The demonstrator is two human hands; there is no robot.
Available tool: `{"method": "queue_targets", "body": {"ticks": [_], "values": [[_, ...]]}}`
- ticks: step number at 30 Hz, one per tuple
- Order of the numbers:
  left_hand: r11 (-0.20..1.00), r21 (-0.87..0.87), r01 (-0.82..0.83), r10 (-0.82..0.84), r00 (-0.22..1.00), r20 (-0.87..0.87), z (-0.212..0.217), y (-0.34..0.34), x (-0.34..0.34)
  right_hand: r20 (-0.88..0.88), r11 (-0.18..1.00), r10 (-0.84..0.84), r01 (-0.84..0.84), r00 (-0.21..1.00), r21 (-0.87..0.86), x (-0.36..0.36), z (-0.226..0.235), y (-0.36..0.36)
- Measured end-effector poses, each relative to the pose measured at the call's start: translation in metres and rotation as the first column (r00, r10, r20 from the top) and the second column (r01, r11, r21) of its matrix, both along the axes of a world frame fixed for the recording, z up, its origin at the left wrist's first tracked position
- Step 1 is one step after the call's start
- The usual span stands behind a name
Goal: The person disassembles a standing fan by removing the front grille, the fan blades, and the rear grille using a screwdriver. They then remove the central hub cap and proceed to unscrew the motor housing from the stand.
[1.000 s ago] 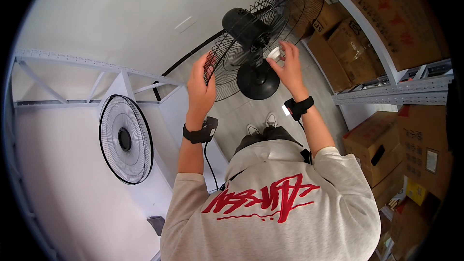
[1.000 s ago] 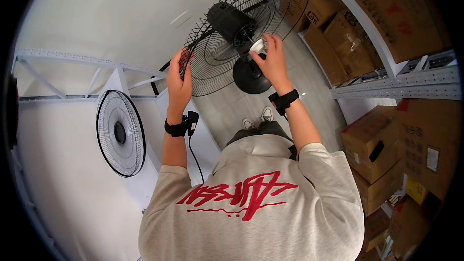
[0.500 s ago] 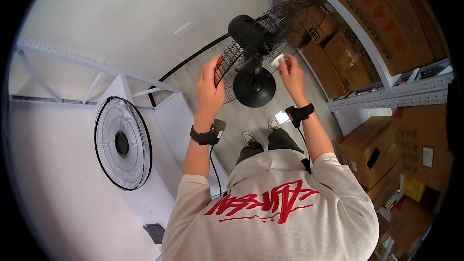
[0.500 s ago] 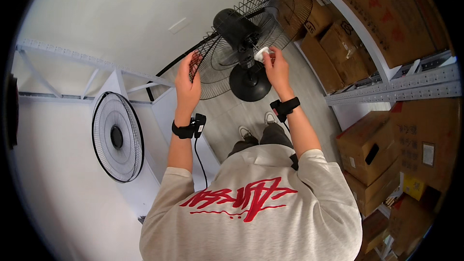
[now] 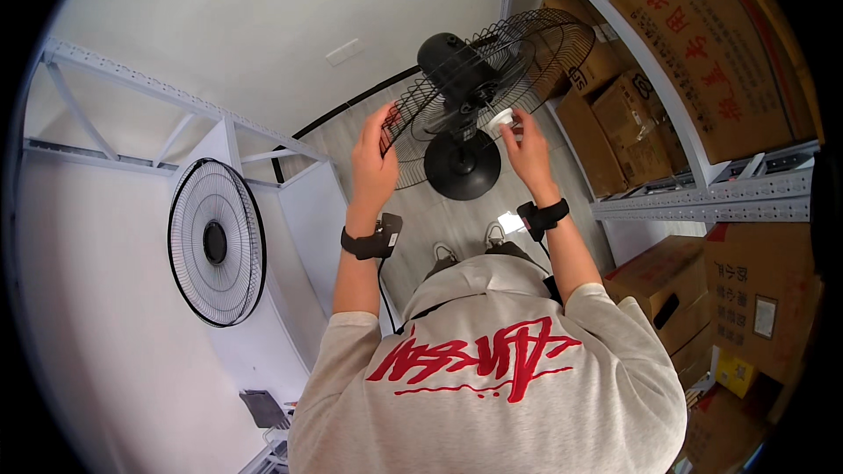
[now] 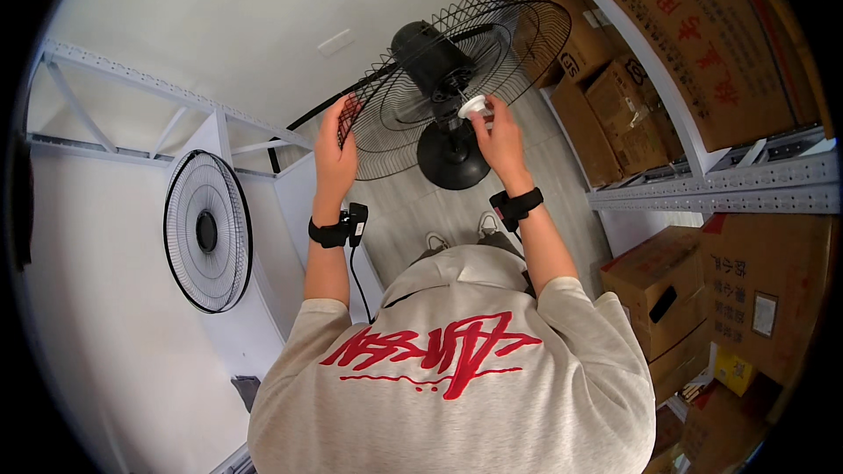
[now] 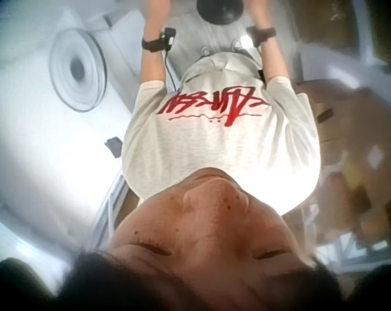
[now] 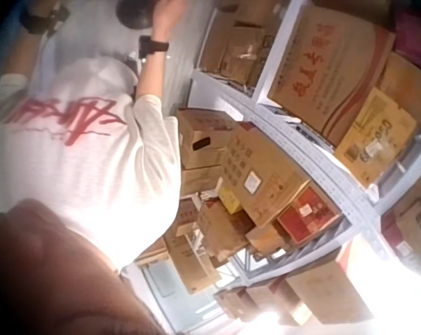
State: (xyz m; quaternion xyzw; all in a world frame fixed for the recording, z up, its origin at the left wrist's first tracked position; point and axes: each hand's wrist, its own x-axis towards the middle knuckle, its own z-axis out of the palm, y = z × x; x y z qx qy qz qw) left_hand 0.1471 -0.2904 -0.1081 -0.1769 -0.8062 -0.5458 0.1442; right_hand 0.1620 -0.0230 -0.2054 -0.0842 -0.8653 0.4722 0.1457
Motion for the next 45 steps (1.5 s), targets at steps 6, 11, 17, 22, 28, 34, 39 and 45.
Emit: {"method": "queue_targets", "body": {"ticks": [6,11,17,22,28,34,39,45], "values": [[0.999,-0.012,-0.03,0.029,0.999,-0.03,-0.002,0.003,0.002,-0.119,1.0,0.015,-0.015,0.993,0.006,0.002,0.005,-0.001],[0.999,-0.027,-0.02,0.02,1.0,-0.017,-0.003,0.001,0.003,0.083,0.999,0.015,-0.012,0.996,-0.033,-0.003,-0.009,0.006],[0.999,-0.037,-0.032,0.032,0.999,-0.012,0.002,0.002,0.003,-0.245,0.991,0.014,0.02,0.97,0.135,-0.002,0.011,-0.006],[0.999,-0.027,-0.027,0.027,1.0,0.006,0.003,0.0,0.001,0.191,0.983,0.03,0.005,0.981,-0.181,-0.007,0.004,0.008],[0.999,-0.022,-0.036,0.036,0.999,0.024,0.0,0.002,0.002,-0.246,0.988,0.027,0.011,0.969,0.151,-0.004,-0.001,-0.001],[0.998,-0.011,-0.054,0.053,0.996,-0.071,-0.01,0.002,-0.002,0.127,0.987,0.017,0.003,0.992,-0.159,-0.004,0.005,0.002],[0.999,0.005,-0.047,0.046,0.999,0.018,-0.005,0.002,0.003,-0.096,0.999,-0.028,0.032,0.995,0.034,-0.001,-0.004,-0.004],[0.999,0.009,-0.05,0.05,0.999,-0.013,-0.004,0.003,0.002,-0.151,0.999,-0.035,0.037,0.988,0.011,-0.004,-0.007,-0.005]]}}
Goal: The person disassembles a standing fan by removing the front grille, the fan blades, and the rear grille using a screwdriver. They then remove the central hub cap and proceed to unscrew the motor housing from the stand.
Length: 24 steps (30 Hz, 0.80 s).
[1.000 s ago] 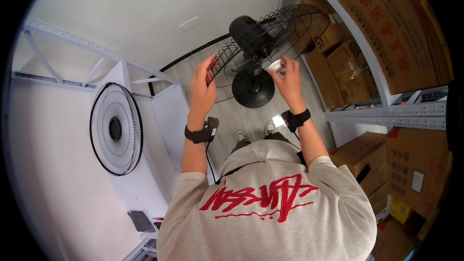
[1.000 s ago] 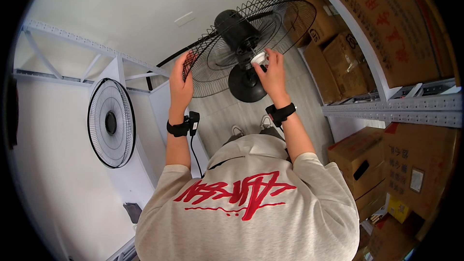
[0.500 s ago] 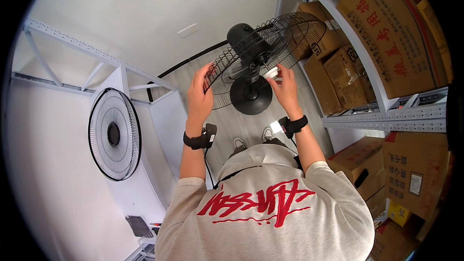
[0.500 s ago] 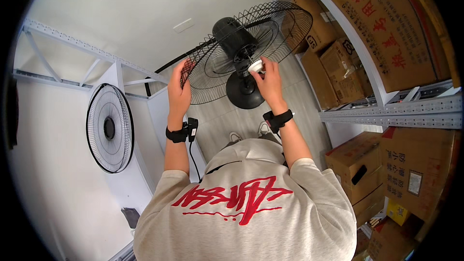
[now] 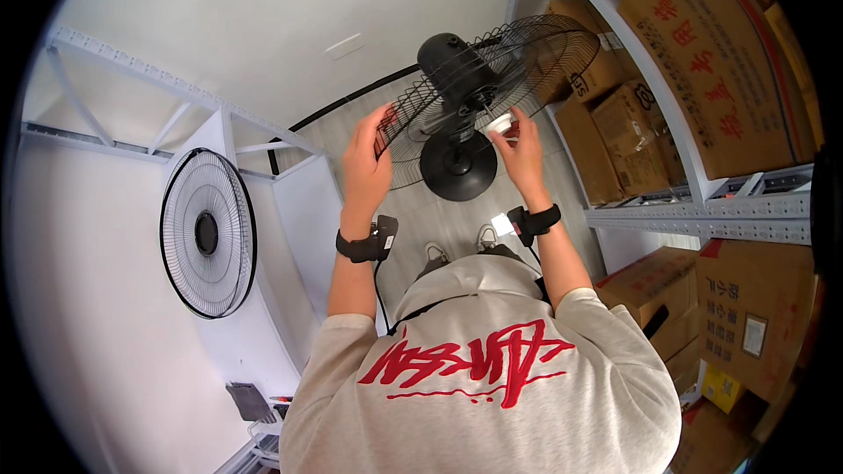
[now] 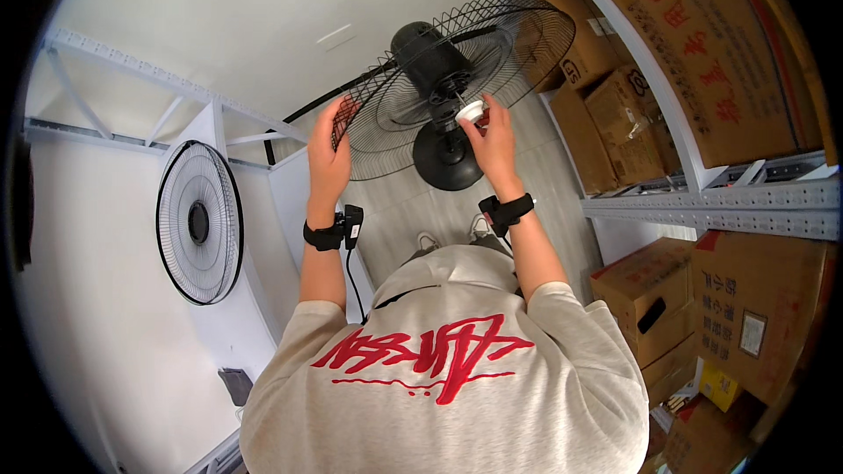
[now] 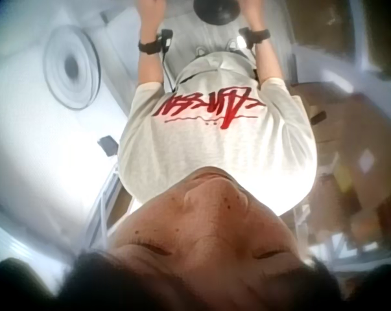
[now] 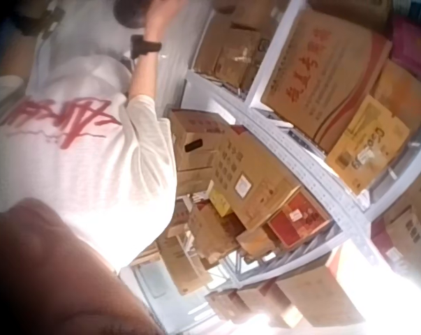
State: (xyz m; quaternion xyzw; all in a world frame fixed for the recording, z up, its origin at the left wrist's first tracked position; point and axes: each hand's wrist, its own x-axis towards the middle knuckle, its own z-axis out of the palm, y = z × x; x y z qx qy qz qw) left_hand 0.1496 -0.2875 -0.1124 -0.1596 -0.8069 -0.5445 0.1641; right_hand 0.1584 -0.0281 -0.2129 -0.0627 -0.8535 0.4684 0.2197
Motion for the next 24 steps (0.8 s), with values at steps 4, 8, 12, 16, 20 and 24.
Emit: {"method": "queue_targets", "body": {"ticks": [4,8,12,16,20,24], "values": [[1.0,0.015,0.0,0.0,1.0,-0.001,-0.001,0.0,0.001,0.202,0.984,0.044,-0.008,0.978,-0.175,0.001,0.003,0.002],[1.0,0.009,-0.004,0.004,1.0,0.016,0.002,0.0,0.002,0.276,0.995,0.092,-0.078,0.957,-0.059,0.006,0.019,0.001],[1.0,0.013,-0.005,0.006,0.999,-0.045,-0.002,0.002,-0.001,0.072,0.994,0.06,-0.066,0.996,0.088,0.003,0.004,0.004],[1.0,0.004,-0.005,0.005,1.0,-0.008,0.002,0.003,0.003,0.163,0.996,0.053,-0.064,0.985,0.064,0.001,0.001,0.007],[1.0,-0.013,-0.013,0.012,1.0,-0.021,0.003,0.002,0.004,0.319,0.987,0.066,-0.016,0.945,-0.158,0.001,0.006,0.004],[1.0,-0.007,-0.016,0.016,1.0,-0.001,0.002,0.003,0.005,0.25,0.994,0.089,-0.069,0.964,-0.087,0.004,0.013,0.004]]}}
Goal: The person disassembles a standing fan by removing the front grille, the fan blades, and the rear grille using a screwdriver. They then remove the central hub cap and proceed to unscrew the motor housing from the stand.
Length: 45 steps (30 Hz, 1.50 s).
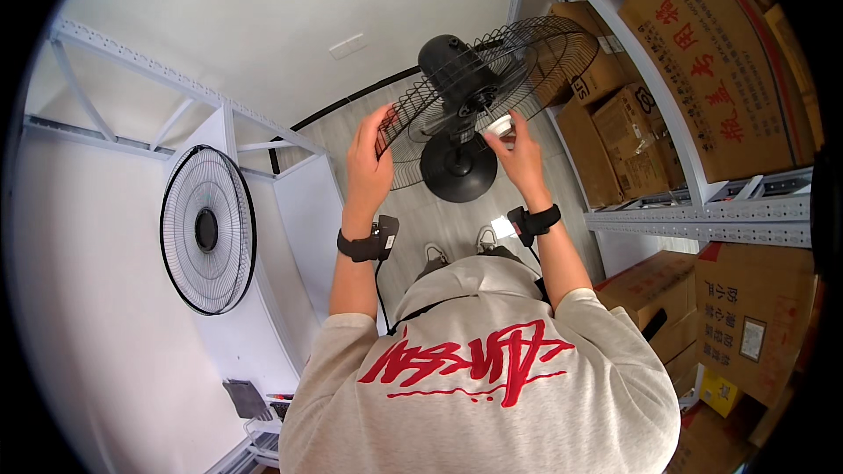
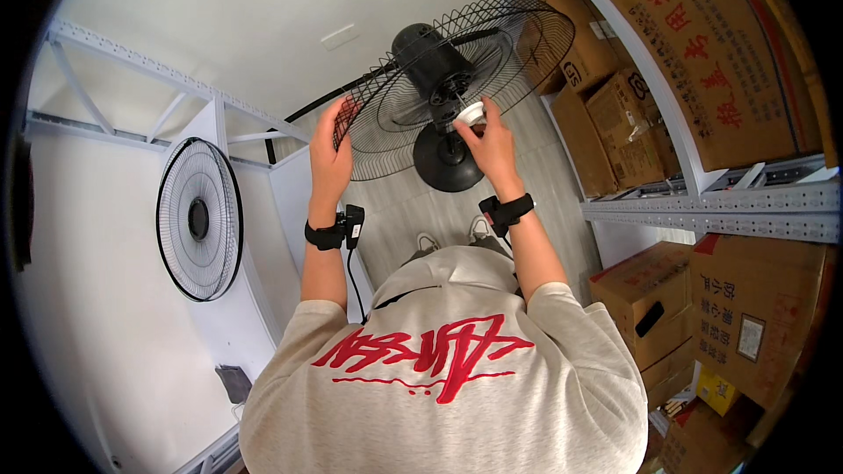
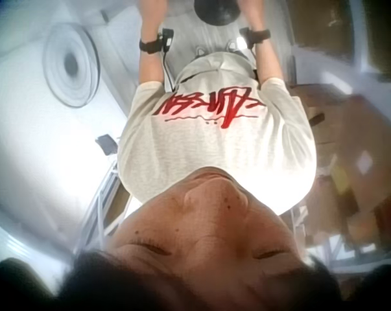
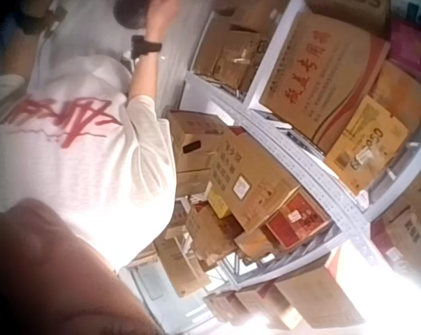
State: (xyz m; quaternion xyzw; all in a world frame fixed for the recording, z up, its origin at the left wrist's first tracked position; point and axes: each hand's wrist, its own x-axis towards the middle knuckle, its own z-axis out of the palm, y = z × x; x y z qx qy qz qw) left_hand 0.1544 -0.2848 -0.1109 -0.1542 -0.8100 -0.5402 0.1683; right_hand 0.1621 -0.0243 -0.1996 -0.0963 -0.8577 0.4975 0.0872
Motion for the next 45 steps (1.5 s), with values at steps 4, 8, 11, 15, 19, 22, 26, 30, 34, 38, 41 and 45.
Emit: {"method": "queue_targets", "body": {"ticks": [4,8,11,15,19,22,26,30,34,38,41,45], "values": [[1.0,-0.001,0.002,-0.002,1.0,-0.012,0.001,0.002,0.0,-0.223,0.995,-0.04,0.06,0.974,0.081,0.001,-0.002,-0.002],[1.0,0.005,0.005,-0.005,1.0,0.0,-0.002,0.0,0.0,-0.246,0.997,-0.006,0.026,0.969,0.079,-0.001,0.002,-0.001],[1.0,0.003,0.0,0.0,1.0,-0.018,-0.004,0.0,-0.001,-0.176,0.999,-0.014,0.019,0.984,0.026,-0.002,-0.002,0.0],[1.0,0.007,-0.004,0.003,0.999,0.042,-0.001,0.001,0.002,-0.056,1.0,0.005,-0.005,0.998,-0.006,-0.001,-0.004,0.005],[1.0,-0.013,-0.002,0.002,1.0,0.001,0.001,0.003,0.004,-0.241,0.997,-0.034,0.051,0.97,0.063,0.001,0.002,-0.003],[1.0,-0.012,-0.002,0.001,1.0,-0.004,0.002,0.003,0.006,-0.27,0.993,-0.025,0.057,0.963,0.108,0.0,0.002,-0.004],[1.0,-0.007,-0.004,0.004,1.0,0.009,0.0,0.003,0.006,-0.008,0.999,-0.022,0.022,1.0,-0.044,-0.005,-0.003,0.005],[1.0,-0.015,-0.007,0.007,1.0,-0.001,-0.001,0.002,0.007,0.036,0.987,-0.012,0.017,0.999,-0.161,-0.006,-0.002,0.004],[1.0,-0.019,-0.011,0.011,1.0,0.021,0.0,0.003,0.009,-0.286,0.994,-0.012,0.042,0.958,0.098,0.001,0.005,-0.003],[0.999,-0.033,-0.016,0.016,1.0,0.008,0.0,0.004,0.01,-0.243,0.999,0.035,-0.028,0.969,0.032,-0.001,-0.002,0.0],[0.999,-0.037,-0.019,0.019,1.0,-0.008,0.0,0.005,0.01,0.042,0.987,0.04,-0.033,0.998,-0.155,-0.006,-0.006,0.007],[1.0,-0.026,-0.018,0.018,1.0,0.023,0.001,0.006,0.012,-0.018,0.994,-0.017,0.015,1.0,-0.113,-0.006,-0.011,0.002]]}}
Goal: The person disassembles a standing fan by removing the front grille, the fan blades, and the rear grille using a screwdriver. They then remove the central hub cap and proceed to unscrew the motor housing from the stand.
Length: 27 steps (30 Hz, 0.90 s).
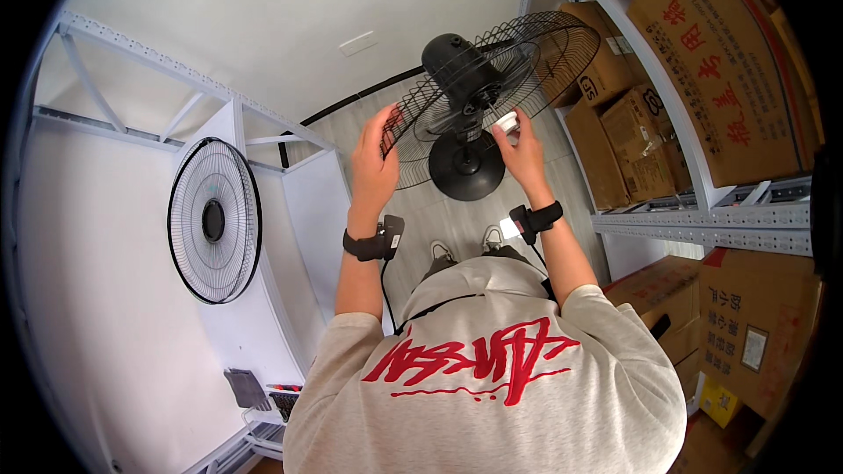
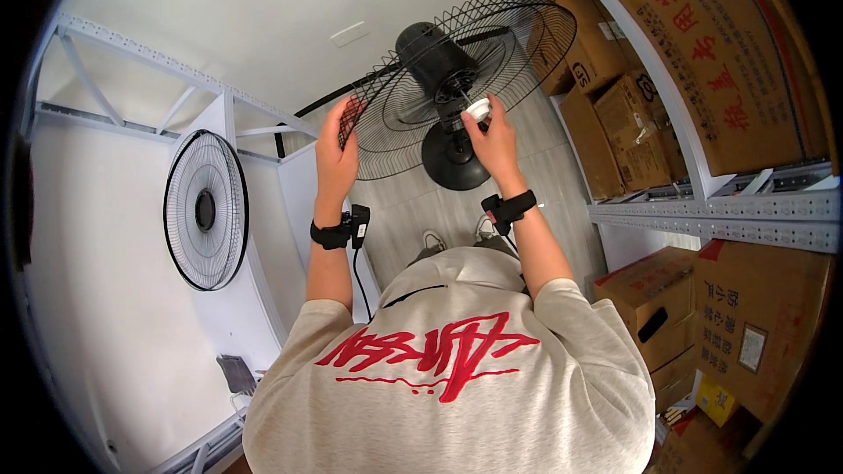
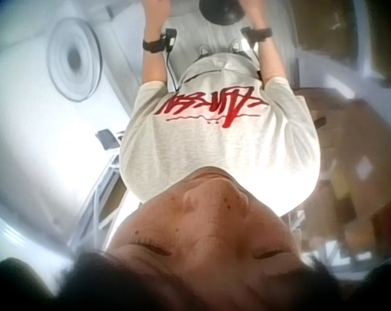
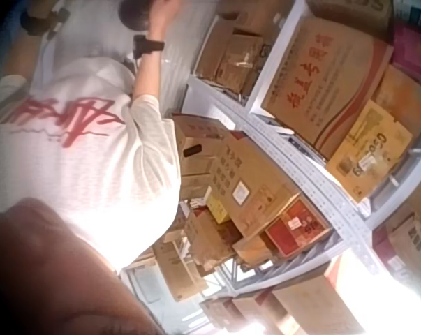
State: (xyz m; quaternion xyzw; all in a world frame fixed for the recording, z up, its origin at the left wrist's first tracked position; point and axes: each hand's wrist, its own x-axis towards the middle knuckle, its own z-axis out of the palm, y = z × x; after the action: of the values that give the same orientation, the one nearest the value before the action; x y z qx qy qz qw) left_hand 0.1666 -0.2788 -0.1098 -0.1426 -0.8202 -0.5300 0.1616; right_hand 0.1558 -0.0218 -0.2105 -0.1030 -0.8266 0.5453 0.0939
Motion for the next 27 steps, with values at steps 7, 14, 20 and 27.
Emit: {"method": "queue_targets", "body": {"ticks": [7,14,20,27], "values": [[0.999,-0.026,0.025,-0.023,0.997,0.078,0.009,0.001,0.004,-0.21,0.997,0.031,-0.014,0.977,0.081,0.003,0.006,-0.002],[1.0,-0.022,0.017,-0.016,0.999,0.046,0.002,0.001,0.001,0.115,0.961,0.03,0.003,0.993,-0.277,-0.006,-0.005,0.011],[1.0,-0.012,-0.02,0.02,1.0,0.023,0.004,0.002,0.002,-0.335,0.982,0.053,0.012,0.941,0.19,0.002,0.011,0.0],[1.0,-0.016,0.013,-0.012,0.999,0.042,0.004,0.003,0.003,0.074,0.935,0.025,0.003,0.997,-0.353,-0.005,-0.006,0.012]]}}
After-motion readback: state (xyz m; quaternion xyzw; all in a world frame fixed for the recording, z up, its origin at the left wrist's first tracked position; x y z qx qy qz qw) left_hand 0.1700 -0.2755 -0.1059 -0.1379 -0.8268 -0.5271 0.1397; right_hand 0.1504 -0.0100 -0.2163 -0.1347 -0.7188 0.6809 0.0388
